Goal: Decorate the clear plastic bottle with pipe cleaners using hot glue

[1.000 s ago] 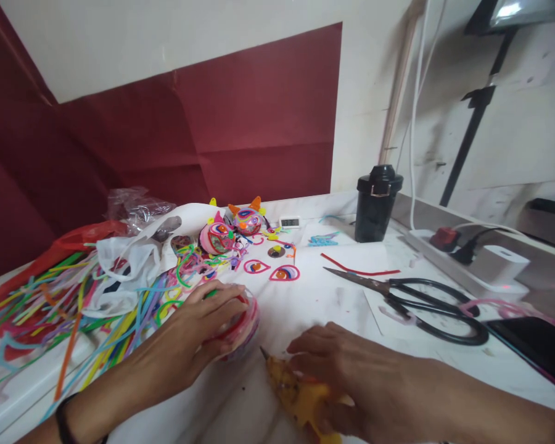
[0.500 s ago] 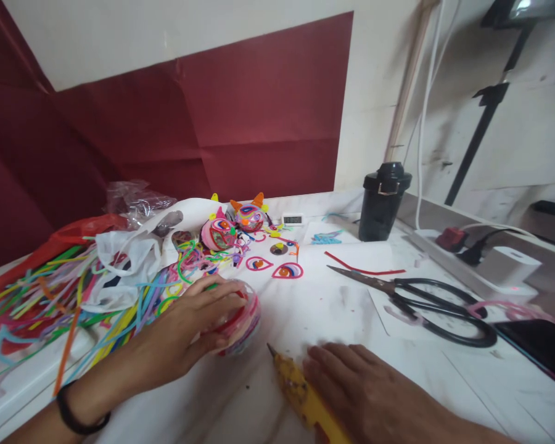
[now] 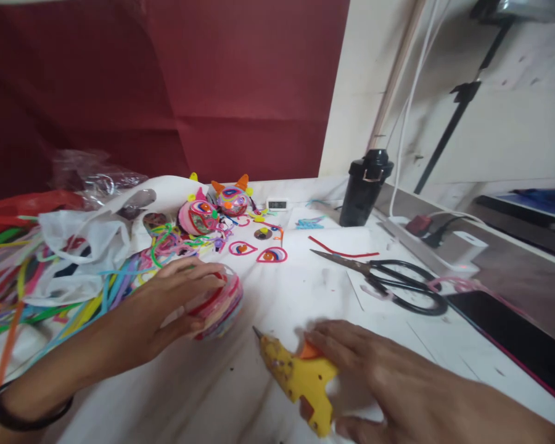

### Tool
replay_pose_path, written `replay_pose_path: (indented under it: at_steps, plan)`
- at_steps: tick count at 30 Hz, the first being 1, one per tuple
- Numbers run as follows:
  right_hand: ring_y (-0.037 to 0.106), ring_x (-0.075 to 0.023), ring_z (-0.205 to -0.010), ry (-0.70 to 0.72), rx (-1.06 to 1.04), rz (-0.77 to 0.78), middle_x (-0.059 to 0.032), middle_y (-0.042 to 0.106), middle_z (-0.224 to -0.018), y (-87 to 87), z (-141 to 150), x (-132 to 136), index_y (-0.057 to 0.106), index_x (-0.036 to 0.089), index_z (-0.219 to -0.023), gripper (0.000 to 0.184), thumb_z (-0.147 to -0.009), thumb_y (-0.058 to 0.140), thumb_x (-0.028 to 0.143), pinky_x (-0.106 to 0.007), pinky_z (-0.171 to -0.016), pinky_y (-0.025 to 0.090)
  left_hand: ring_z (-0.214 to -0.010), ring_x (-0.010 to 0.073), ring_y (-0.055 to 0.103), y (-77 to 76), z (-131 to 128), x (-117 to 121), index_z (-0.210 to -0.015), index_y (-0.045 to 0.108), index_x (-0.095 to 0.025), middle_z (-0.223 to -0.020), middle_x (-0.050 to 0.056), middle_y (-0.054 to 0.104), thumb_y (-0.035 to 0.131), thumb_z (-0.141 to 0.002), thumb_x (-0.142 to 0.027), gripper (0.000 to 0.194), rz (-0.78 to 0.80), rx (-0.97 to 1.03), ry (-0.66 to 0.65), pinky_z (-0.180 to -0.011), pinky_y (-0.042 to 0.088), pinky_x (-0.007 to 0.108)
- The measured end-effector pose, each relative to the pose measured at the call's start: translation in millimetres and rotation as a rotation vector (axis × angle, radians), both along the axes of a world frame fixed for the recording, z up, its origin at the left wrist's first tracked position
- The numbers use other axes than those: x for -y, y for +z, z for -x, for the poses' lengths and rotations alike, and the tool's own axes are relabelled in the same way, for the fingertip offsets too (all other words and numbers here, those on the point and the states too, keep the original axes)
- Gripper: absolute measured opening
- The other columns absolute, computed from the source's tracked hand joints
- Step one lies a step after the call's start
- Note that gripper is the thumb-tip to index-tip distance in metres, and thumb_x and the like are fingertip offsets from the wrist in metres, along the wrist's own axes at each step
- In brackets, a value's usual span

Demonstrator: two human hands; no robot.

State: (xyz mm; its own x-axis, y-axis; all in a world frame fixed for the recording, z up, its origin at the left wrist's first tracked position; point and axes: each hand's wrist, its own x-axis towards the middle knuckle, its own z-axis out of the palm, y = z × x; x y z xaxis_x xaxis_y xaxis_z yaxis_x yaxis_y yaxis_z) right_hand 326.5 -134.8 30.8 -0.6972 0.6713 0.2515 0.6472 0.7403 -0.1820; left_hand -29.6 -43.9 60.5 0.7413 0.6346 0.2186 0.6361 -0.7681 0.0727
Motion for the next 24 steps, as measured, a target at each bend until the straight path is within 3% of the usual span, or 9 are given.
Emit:
replay_pose_path:
  at_steps: [1, 3, 6, 10, 14, 17, 20, 24]
  plan:
    - [0.058, -0.0287, -0.126, 0.045, -0.017, 0.031, -0.0149, 0.06, -0.137, 3.2, -1, 0, 0.059, 0.018, -0.132, 0.052, -0.081, 0.067, 0.023, -0.036, -0.097, 0.057, -0.138, 0.0303, 0.04, -0.6, 0, 0, -0.143, 0.043, -0.034, -0.148, -0.002, 0.049, 0.053, -0.094, -0.026, 0.05, -0.014, 0.028, -0.016, -0.113, 0.034, 0.054]
    - [0.052, -0.0276, -0.132, 0.093, -0.013, 0.1, -0.0137, 0.055, -0.143, 5.2, -1, -4, 0.058, 0.017, -0.133, 0.056, -0.078, 0.059, 0.009, -0.038, -0.103, 0.053, -0.137, 0.0304, 0.042, -0.9, 0, -1, -0.143, 0.044, -0.035, -0.147, -0.003, 0.051, 0.053, -0.093, -0.026, 0.051, -0.016, 0.051, -0.029, -0.112, 0.037, 0.052]
    - [0.053, -0.0292, -0.131, 0.079, 0.072, 0.109, -0.0138, 0.055, -0.143, 0.7, 8, -10, 0.053, 0.014, -0.139, 0.064, -0.075, 0.053, 0.005, -0.045, -0.108, 0.048, -0.136, 0.0299, 0.043, 0.9, -1, -1, -0.142, 0.045, -0.035, -0.147, -0.003, 0.052, 0.054, -0.093, -0.027, 0.051, -0.016, 0.061, -0.024, -0.113, 0.037, 0.05]
    - [0.064, -0.0319, -0.116, 0.069, 0.131, -0.036, -0.0161, 0.067, -0.127, -7.5, 20, -15, 0.063, 0.011, -0.127, 0.058, -0.071, 0.05, 0.004, -0.042, -0.097, 0.056, -0.136, 0.0282, 0.043, 4.3, -2, 3, -0.14, 0.047, -0.034, -0.146, -0.004, 0.053, 0.056, -0.093, -0.03, 0.047, 0.007, 0.054, -0.019, -0.115, 0.034, 0.047]
    - [0.072, -0.0286, -0.097, 0.061, -0.017, -0.053, -0.0148, 0.073, -0.111, -16.6, 19, -23, 0.069, 0.015, -0.114, 0.053, -0.065, 0.051, 0.004, -0.033, -0.085, 0.062, -0.138, 0.0276, 0.042, 3.4, 0, 7, -0.142, 0.045, -0.032, -0.148, -0.001, 0.051, 0.055, -0.095, -0.03, 0.048, -0.024, 0.055, -0.004, -0.116, 0.034, 0.046]
    - [0.074, -0.0251, -0.085, -0.013, -0.244, 0.144, -0.0131, 0.073, -0.104, -15.9, 17, -32, 0.066, 0.02, -0.109, 0.044, -0.068, 0.055, 0.01, -0.026, -0.069, 0.063, -0.139, 0.0276, 0.041, 0.2, 3, 9, -0.144, 0.043, -0.034, -0.149, 0.001, 0.05, 0.055, -0.095, -0.034, 0.051, -0.032, 0.069, -0.018, -0.116, 0.035, 0.046]
    - [0.072, -0.0228, -0.076, -0.055, -0.484, 0.406, -0.01, 0.071, -0.095, -2.7, 21, -39, 0.063, 0.026, -0.099, 0.02, -0.081, 0.058, 0.03, -0.024, -0.055, 0.06, -0.14, 0.0272, 0.041, -1.8, 5, 10, -0.145, 0.041, -0.036, -0.151, 0.0, 0.047, 0.054, -0.095, -0.036, 0.051, -0.029, 0.082, -0.006, -0.116, 0.035, 0.044]
    - [0.068, -0.0225, -0.073, -0.033, -0.54, 0.662, -0.0076, 0.068, -0.087, 12.8, 31, -50, 0.065, 0.03, -0.088, 0.022, -0.089, 0.051, 0.047, -0.028, -0.06, 0.057, -0.137, 0.026, 0.044, -1.1, 5, 10, -0.145, 0.04, -0.035, -0.148, 0.0, 0.051, 0.054, -0.095, -0.034, 0.052, -0.029, 0.089, -0.035, -0.117, 0.033, 0.044]
